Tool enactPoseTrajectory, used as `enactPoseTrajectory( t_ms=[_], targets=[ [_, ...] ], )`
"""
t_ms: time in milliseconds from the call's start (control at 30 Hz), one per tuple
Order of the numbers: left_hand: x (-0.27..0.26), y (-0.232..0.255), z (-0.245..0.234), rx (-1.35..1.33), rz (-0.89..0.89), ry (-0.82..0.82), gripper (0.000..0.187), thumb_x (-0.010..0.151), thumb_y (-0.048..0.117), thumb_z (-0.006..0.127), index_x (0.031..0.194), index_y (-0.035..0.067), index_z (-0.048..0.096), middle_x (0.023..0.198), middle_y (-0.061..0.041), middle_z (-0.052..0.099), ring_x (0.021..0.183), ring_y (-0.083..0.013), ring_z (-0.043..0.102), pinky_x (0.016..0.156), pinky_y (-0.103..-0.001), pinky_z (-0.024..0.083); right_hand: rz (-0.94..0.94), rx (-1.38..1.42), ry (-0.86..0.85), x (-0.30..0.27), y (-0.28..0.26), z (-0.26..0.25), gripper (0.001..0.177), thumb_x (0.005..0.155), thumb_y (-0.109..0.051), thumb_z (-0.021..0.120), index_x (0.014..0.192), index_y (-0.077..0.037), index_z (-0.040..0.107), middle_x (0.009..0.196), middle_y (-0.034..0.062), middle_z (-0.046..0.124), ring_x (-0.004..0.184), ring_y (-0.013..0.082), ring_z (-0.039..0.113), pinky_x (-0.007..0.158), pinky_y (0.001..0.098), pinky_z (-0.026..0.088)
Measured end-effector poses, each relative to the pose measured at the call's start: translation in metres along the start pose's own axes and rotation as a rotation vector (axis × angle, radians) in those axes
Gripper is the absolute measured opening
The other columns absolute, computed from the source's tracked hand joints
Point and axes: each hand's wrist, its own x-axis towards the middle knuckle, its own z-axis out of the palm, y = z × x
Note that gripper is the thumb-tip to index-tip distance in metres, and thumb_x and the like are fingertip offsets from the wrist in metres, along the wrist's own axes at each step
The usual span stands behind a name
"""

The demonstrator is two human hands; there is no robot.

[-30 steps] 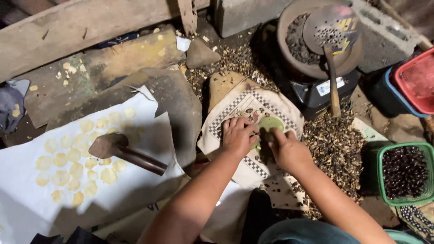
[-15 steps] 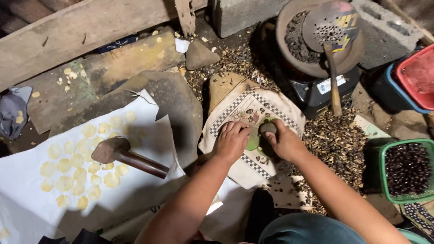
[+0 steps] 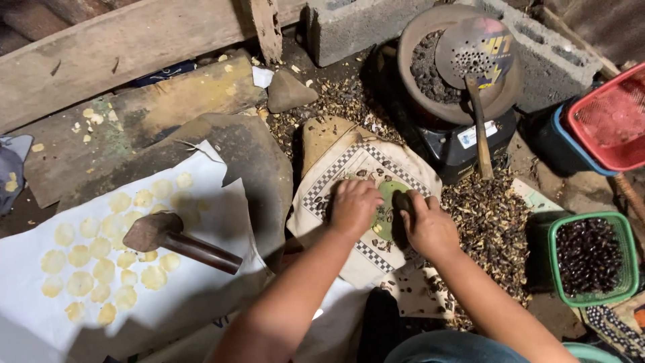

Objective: Manually processing nuts by cracking shells with a mallet and stone, and stirring them in a roasting pot.

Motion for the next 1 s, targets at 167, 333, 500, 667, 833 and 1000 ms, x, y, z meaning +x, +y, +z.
enactPoseTrajectory(
  t_ms=[167,333,500,667,833,1000],
  targets=[
    [0.005,0.013,0.012,0.052,-0.056,-0.019,0.027,0.075,0.037,0.084,0.086,0.017,0.07,0.101,-0.002,0.065,0.111,-0.0239,0.058,0.114,-0.047,0.034,0.059,0.144,-0.056,0.009,0.011,-0.005,0.055,0.099,-0.041,0.054,0.149,-0.025,0.038,0.118,0.0228,0.06,0.1,0.0536,0.07,0.087,0.0585,0.058],
    [-0.016,0.003,-0.013,0.084,-0.026,-0.014,0.027,0.076,0.033,0.083,0.094,0.019,0.069,0.102,-0.001,0.061,0.109,-0.0229,0.057,0.111,-0.048,0.035,-0.041,0.279,0.031,0.004,-0.01,-0.01,0.054,0.101,-0.033,0.054,0.151,-0.019,0.039,0.124,0.0299,0.056,0.105,0.0604,0.063,0.089,0.0647,0.054],
    [-0.02,0.002,-0.036,0.125,0.056,0.093,0.017,0.082,0.019,0.075,0.098,0.018,0.069,0.096,-0.003,0.065,0.102,-0.0229,0.062,0.107,-0.046,0.04,-0.217,0.042,0.061,0.002,-0.016,-0.016,0.05,0.1,-0.038,0.056,0.146,-0.023,0.048,0.121,0.0195,0.059,0.113,0.0492,0.065,0.097,0.0557,0.052],
    [-0.018,0.0,-0.027,0.13,0.111,0.121,0.013,0.089,0.019,0.068,0.103,0.018,0.067,0.093,-0.003,0.064,0.1,-0.0209,0.062,0.109,-0.046,0.039,0.065,0.369,-0.198,0.036,-0.002,-0.009,0.055,0.099,-0.04,0.058,0.149,-0.025,0.04,0.128,0.0284,0.061,0.122,0.0519,0.06,0.105,0.0597,0.048],
    [0.0,-0.007,0.001,0.154,0.018,0.153,0.028,0.091,0.024,0.067,0.118,0.02,0.06,0.085,-0.004,0.065,0.096,-0.0212,0.064,0.111,-0.044,0.037,0.122,0.319,-0.237,0.045,-0.012,-0.022,0.051,0.097,-0.045,0.058,0.144,-0.029,0.044,0.128,0.025,0.066,0.123,0.0471,0.062,0.106,0.0579,0.048],
    [0.006,0.003,0.017,-0.003,-0.131,-0.013,0.041,0.091,0.021,0.069,0.128,0.018,0.05,0.083,0.001,0.073,0.094,-0.02,0.068,0.113,-0.045,0.034,-0.053,-0.024,-0.268,0.022,-0.003,-0.008,0.055,0.094,-0.043,0.06,0.144,-0.031,0.04,0.134,0.0223,0.058,0.115,0.048,0.068,0.099,0.0571,0.053]
  ],
)
